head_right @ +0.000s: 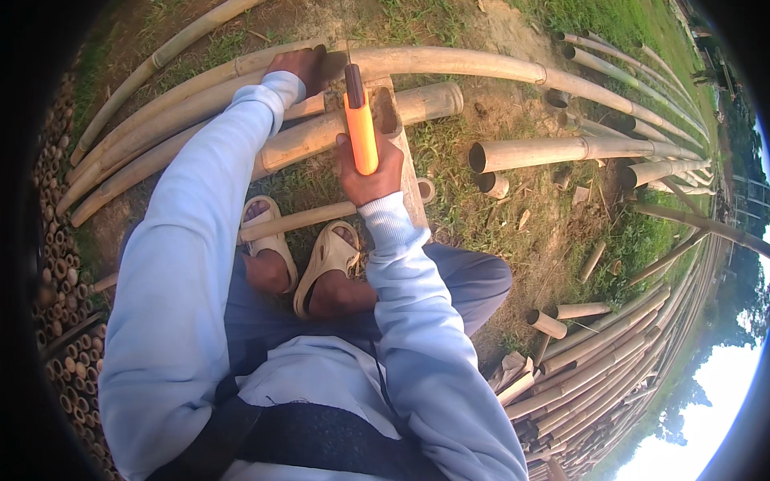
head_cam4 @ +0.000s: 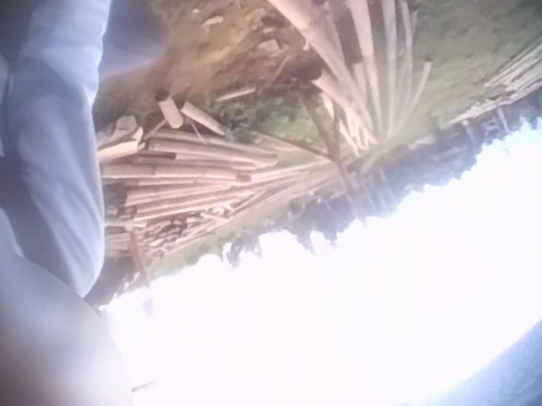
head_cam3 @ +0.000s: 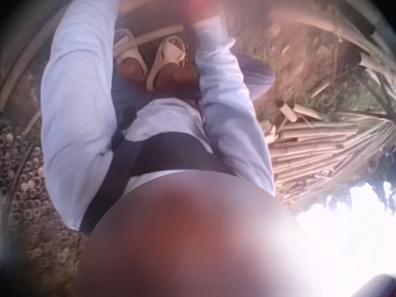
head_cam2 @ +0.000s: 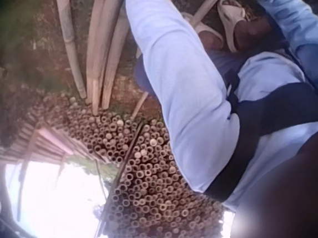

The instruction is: The person sits on the ground and uses a hand saw to cut bamboo poles into shorter sections. They position each pole, saw through it, then set the cut piece aside and repeat the process with additional poles.

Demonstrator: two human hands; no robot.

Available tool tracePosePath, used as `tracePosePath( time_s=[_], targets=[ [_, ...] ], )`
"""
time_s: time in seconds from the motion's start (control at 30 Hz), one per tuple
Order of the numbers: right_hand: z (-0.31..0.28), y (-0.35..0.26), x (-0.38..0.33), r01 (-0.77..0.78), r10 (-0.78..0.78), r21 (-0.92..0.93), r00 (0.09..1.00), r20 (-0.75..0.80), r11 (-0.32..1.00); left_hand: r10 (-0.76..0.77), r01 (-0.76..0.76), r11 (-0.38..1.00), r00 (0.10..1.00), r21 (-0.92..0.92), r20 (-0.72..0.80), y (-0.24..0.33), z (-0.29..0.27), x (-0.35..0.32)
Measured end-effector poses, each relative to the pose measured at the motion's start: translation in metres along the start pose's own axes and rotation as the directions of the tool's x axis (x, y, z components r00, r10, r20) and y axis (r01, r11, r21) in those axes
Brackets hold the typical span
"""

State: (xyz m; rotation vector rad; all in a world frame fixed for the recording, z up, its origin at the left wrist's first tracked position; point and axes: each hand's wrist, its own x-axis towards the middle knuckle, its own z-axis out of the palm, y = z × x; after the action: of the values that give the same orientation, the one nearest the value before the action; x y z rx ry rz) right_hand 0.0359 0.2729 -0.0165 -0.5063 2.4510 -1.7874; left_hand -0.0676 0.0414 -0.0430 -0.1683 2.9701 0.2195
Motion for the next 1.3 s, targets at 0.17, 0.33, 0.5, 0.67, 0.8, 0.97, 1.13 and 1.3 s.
tracePosePath(
  time_s=[0.17,0.33,0.5,0.67,0.8,0.97,1.13,1.3],
  targets=[
    [-0.049,-0.022,-0.163,-0.231,0.231,-0.01,0.972,0.029,0.973,-0.005,0.008,0.997,0.999,0.074,-0.04,-0.021,0.011,0.003],
    [-0.045,-0.006,-0.123,-0.156,0.156,-0.012,0.987,0.035,0.988,-0.004,0.007,0.999,0.998,0.035,-0.067,-0.007,0.003,-0.003],
    [-0.012,-0.001,0.0,-0.059,0.06,0.078,0.998,-0.02,0.995,0.0,-0.002,1.0,0.998,0.022,0.07,0.001,-0.012,0.014],
    [-0.047,-0.003,-0.146,-0.186,0.186,0.029,0.982,0.017,0.982,0.025,-0.024,0.997,1.0,0.071,-0.002,-0.021,0.003,0.006],
    [-0.061,-0.023,-0.178,-0.141,0.142,-0.024,0.989,0.045,0.99,-0.044,0.046,0.998,0.998,0.05,-0.033,-0.017,0.004,-0.002],
    [-0.004,0.001,0.007,-0.051,0.051,0.07,0.999,0.0,0.996,-0.006,0.005,1.0,0.999,0.015,0.041,0.008,-0.013,0.007],
    [-0.019,-0.016,-0.045,-0.2,0.196,0.111,0.979,0.05,0.973,0.027,-0.028,0.997,1.0,0.072,0.006,-0.018,-0.003,0.007],
    [-0.068,-0.032,-0.173,-0.261,0.264,-0.046,0.962,0.073,0.964,-0.002,0.006,0.997,0.999,0.079,-0.049,-0.02,0.01,-0.002]
  ],
)
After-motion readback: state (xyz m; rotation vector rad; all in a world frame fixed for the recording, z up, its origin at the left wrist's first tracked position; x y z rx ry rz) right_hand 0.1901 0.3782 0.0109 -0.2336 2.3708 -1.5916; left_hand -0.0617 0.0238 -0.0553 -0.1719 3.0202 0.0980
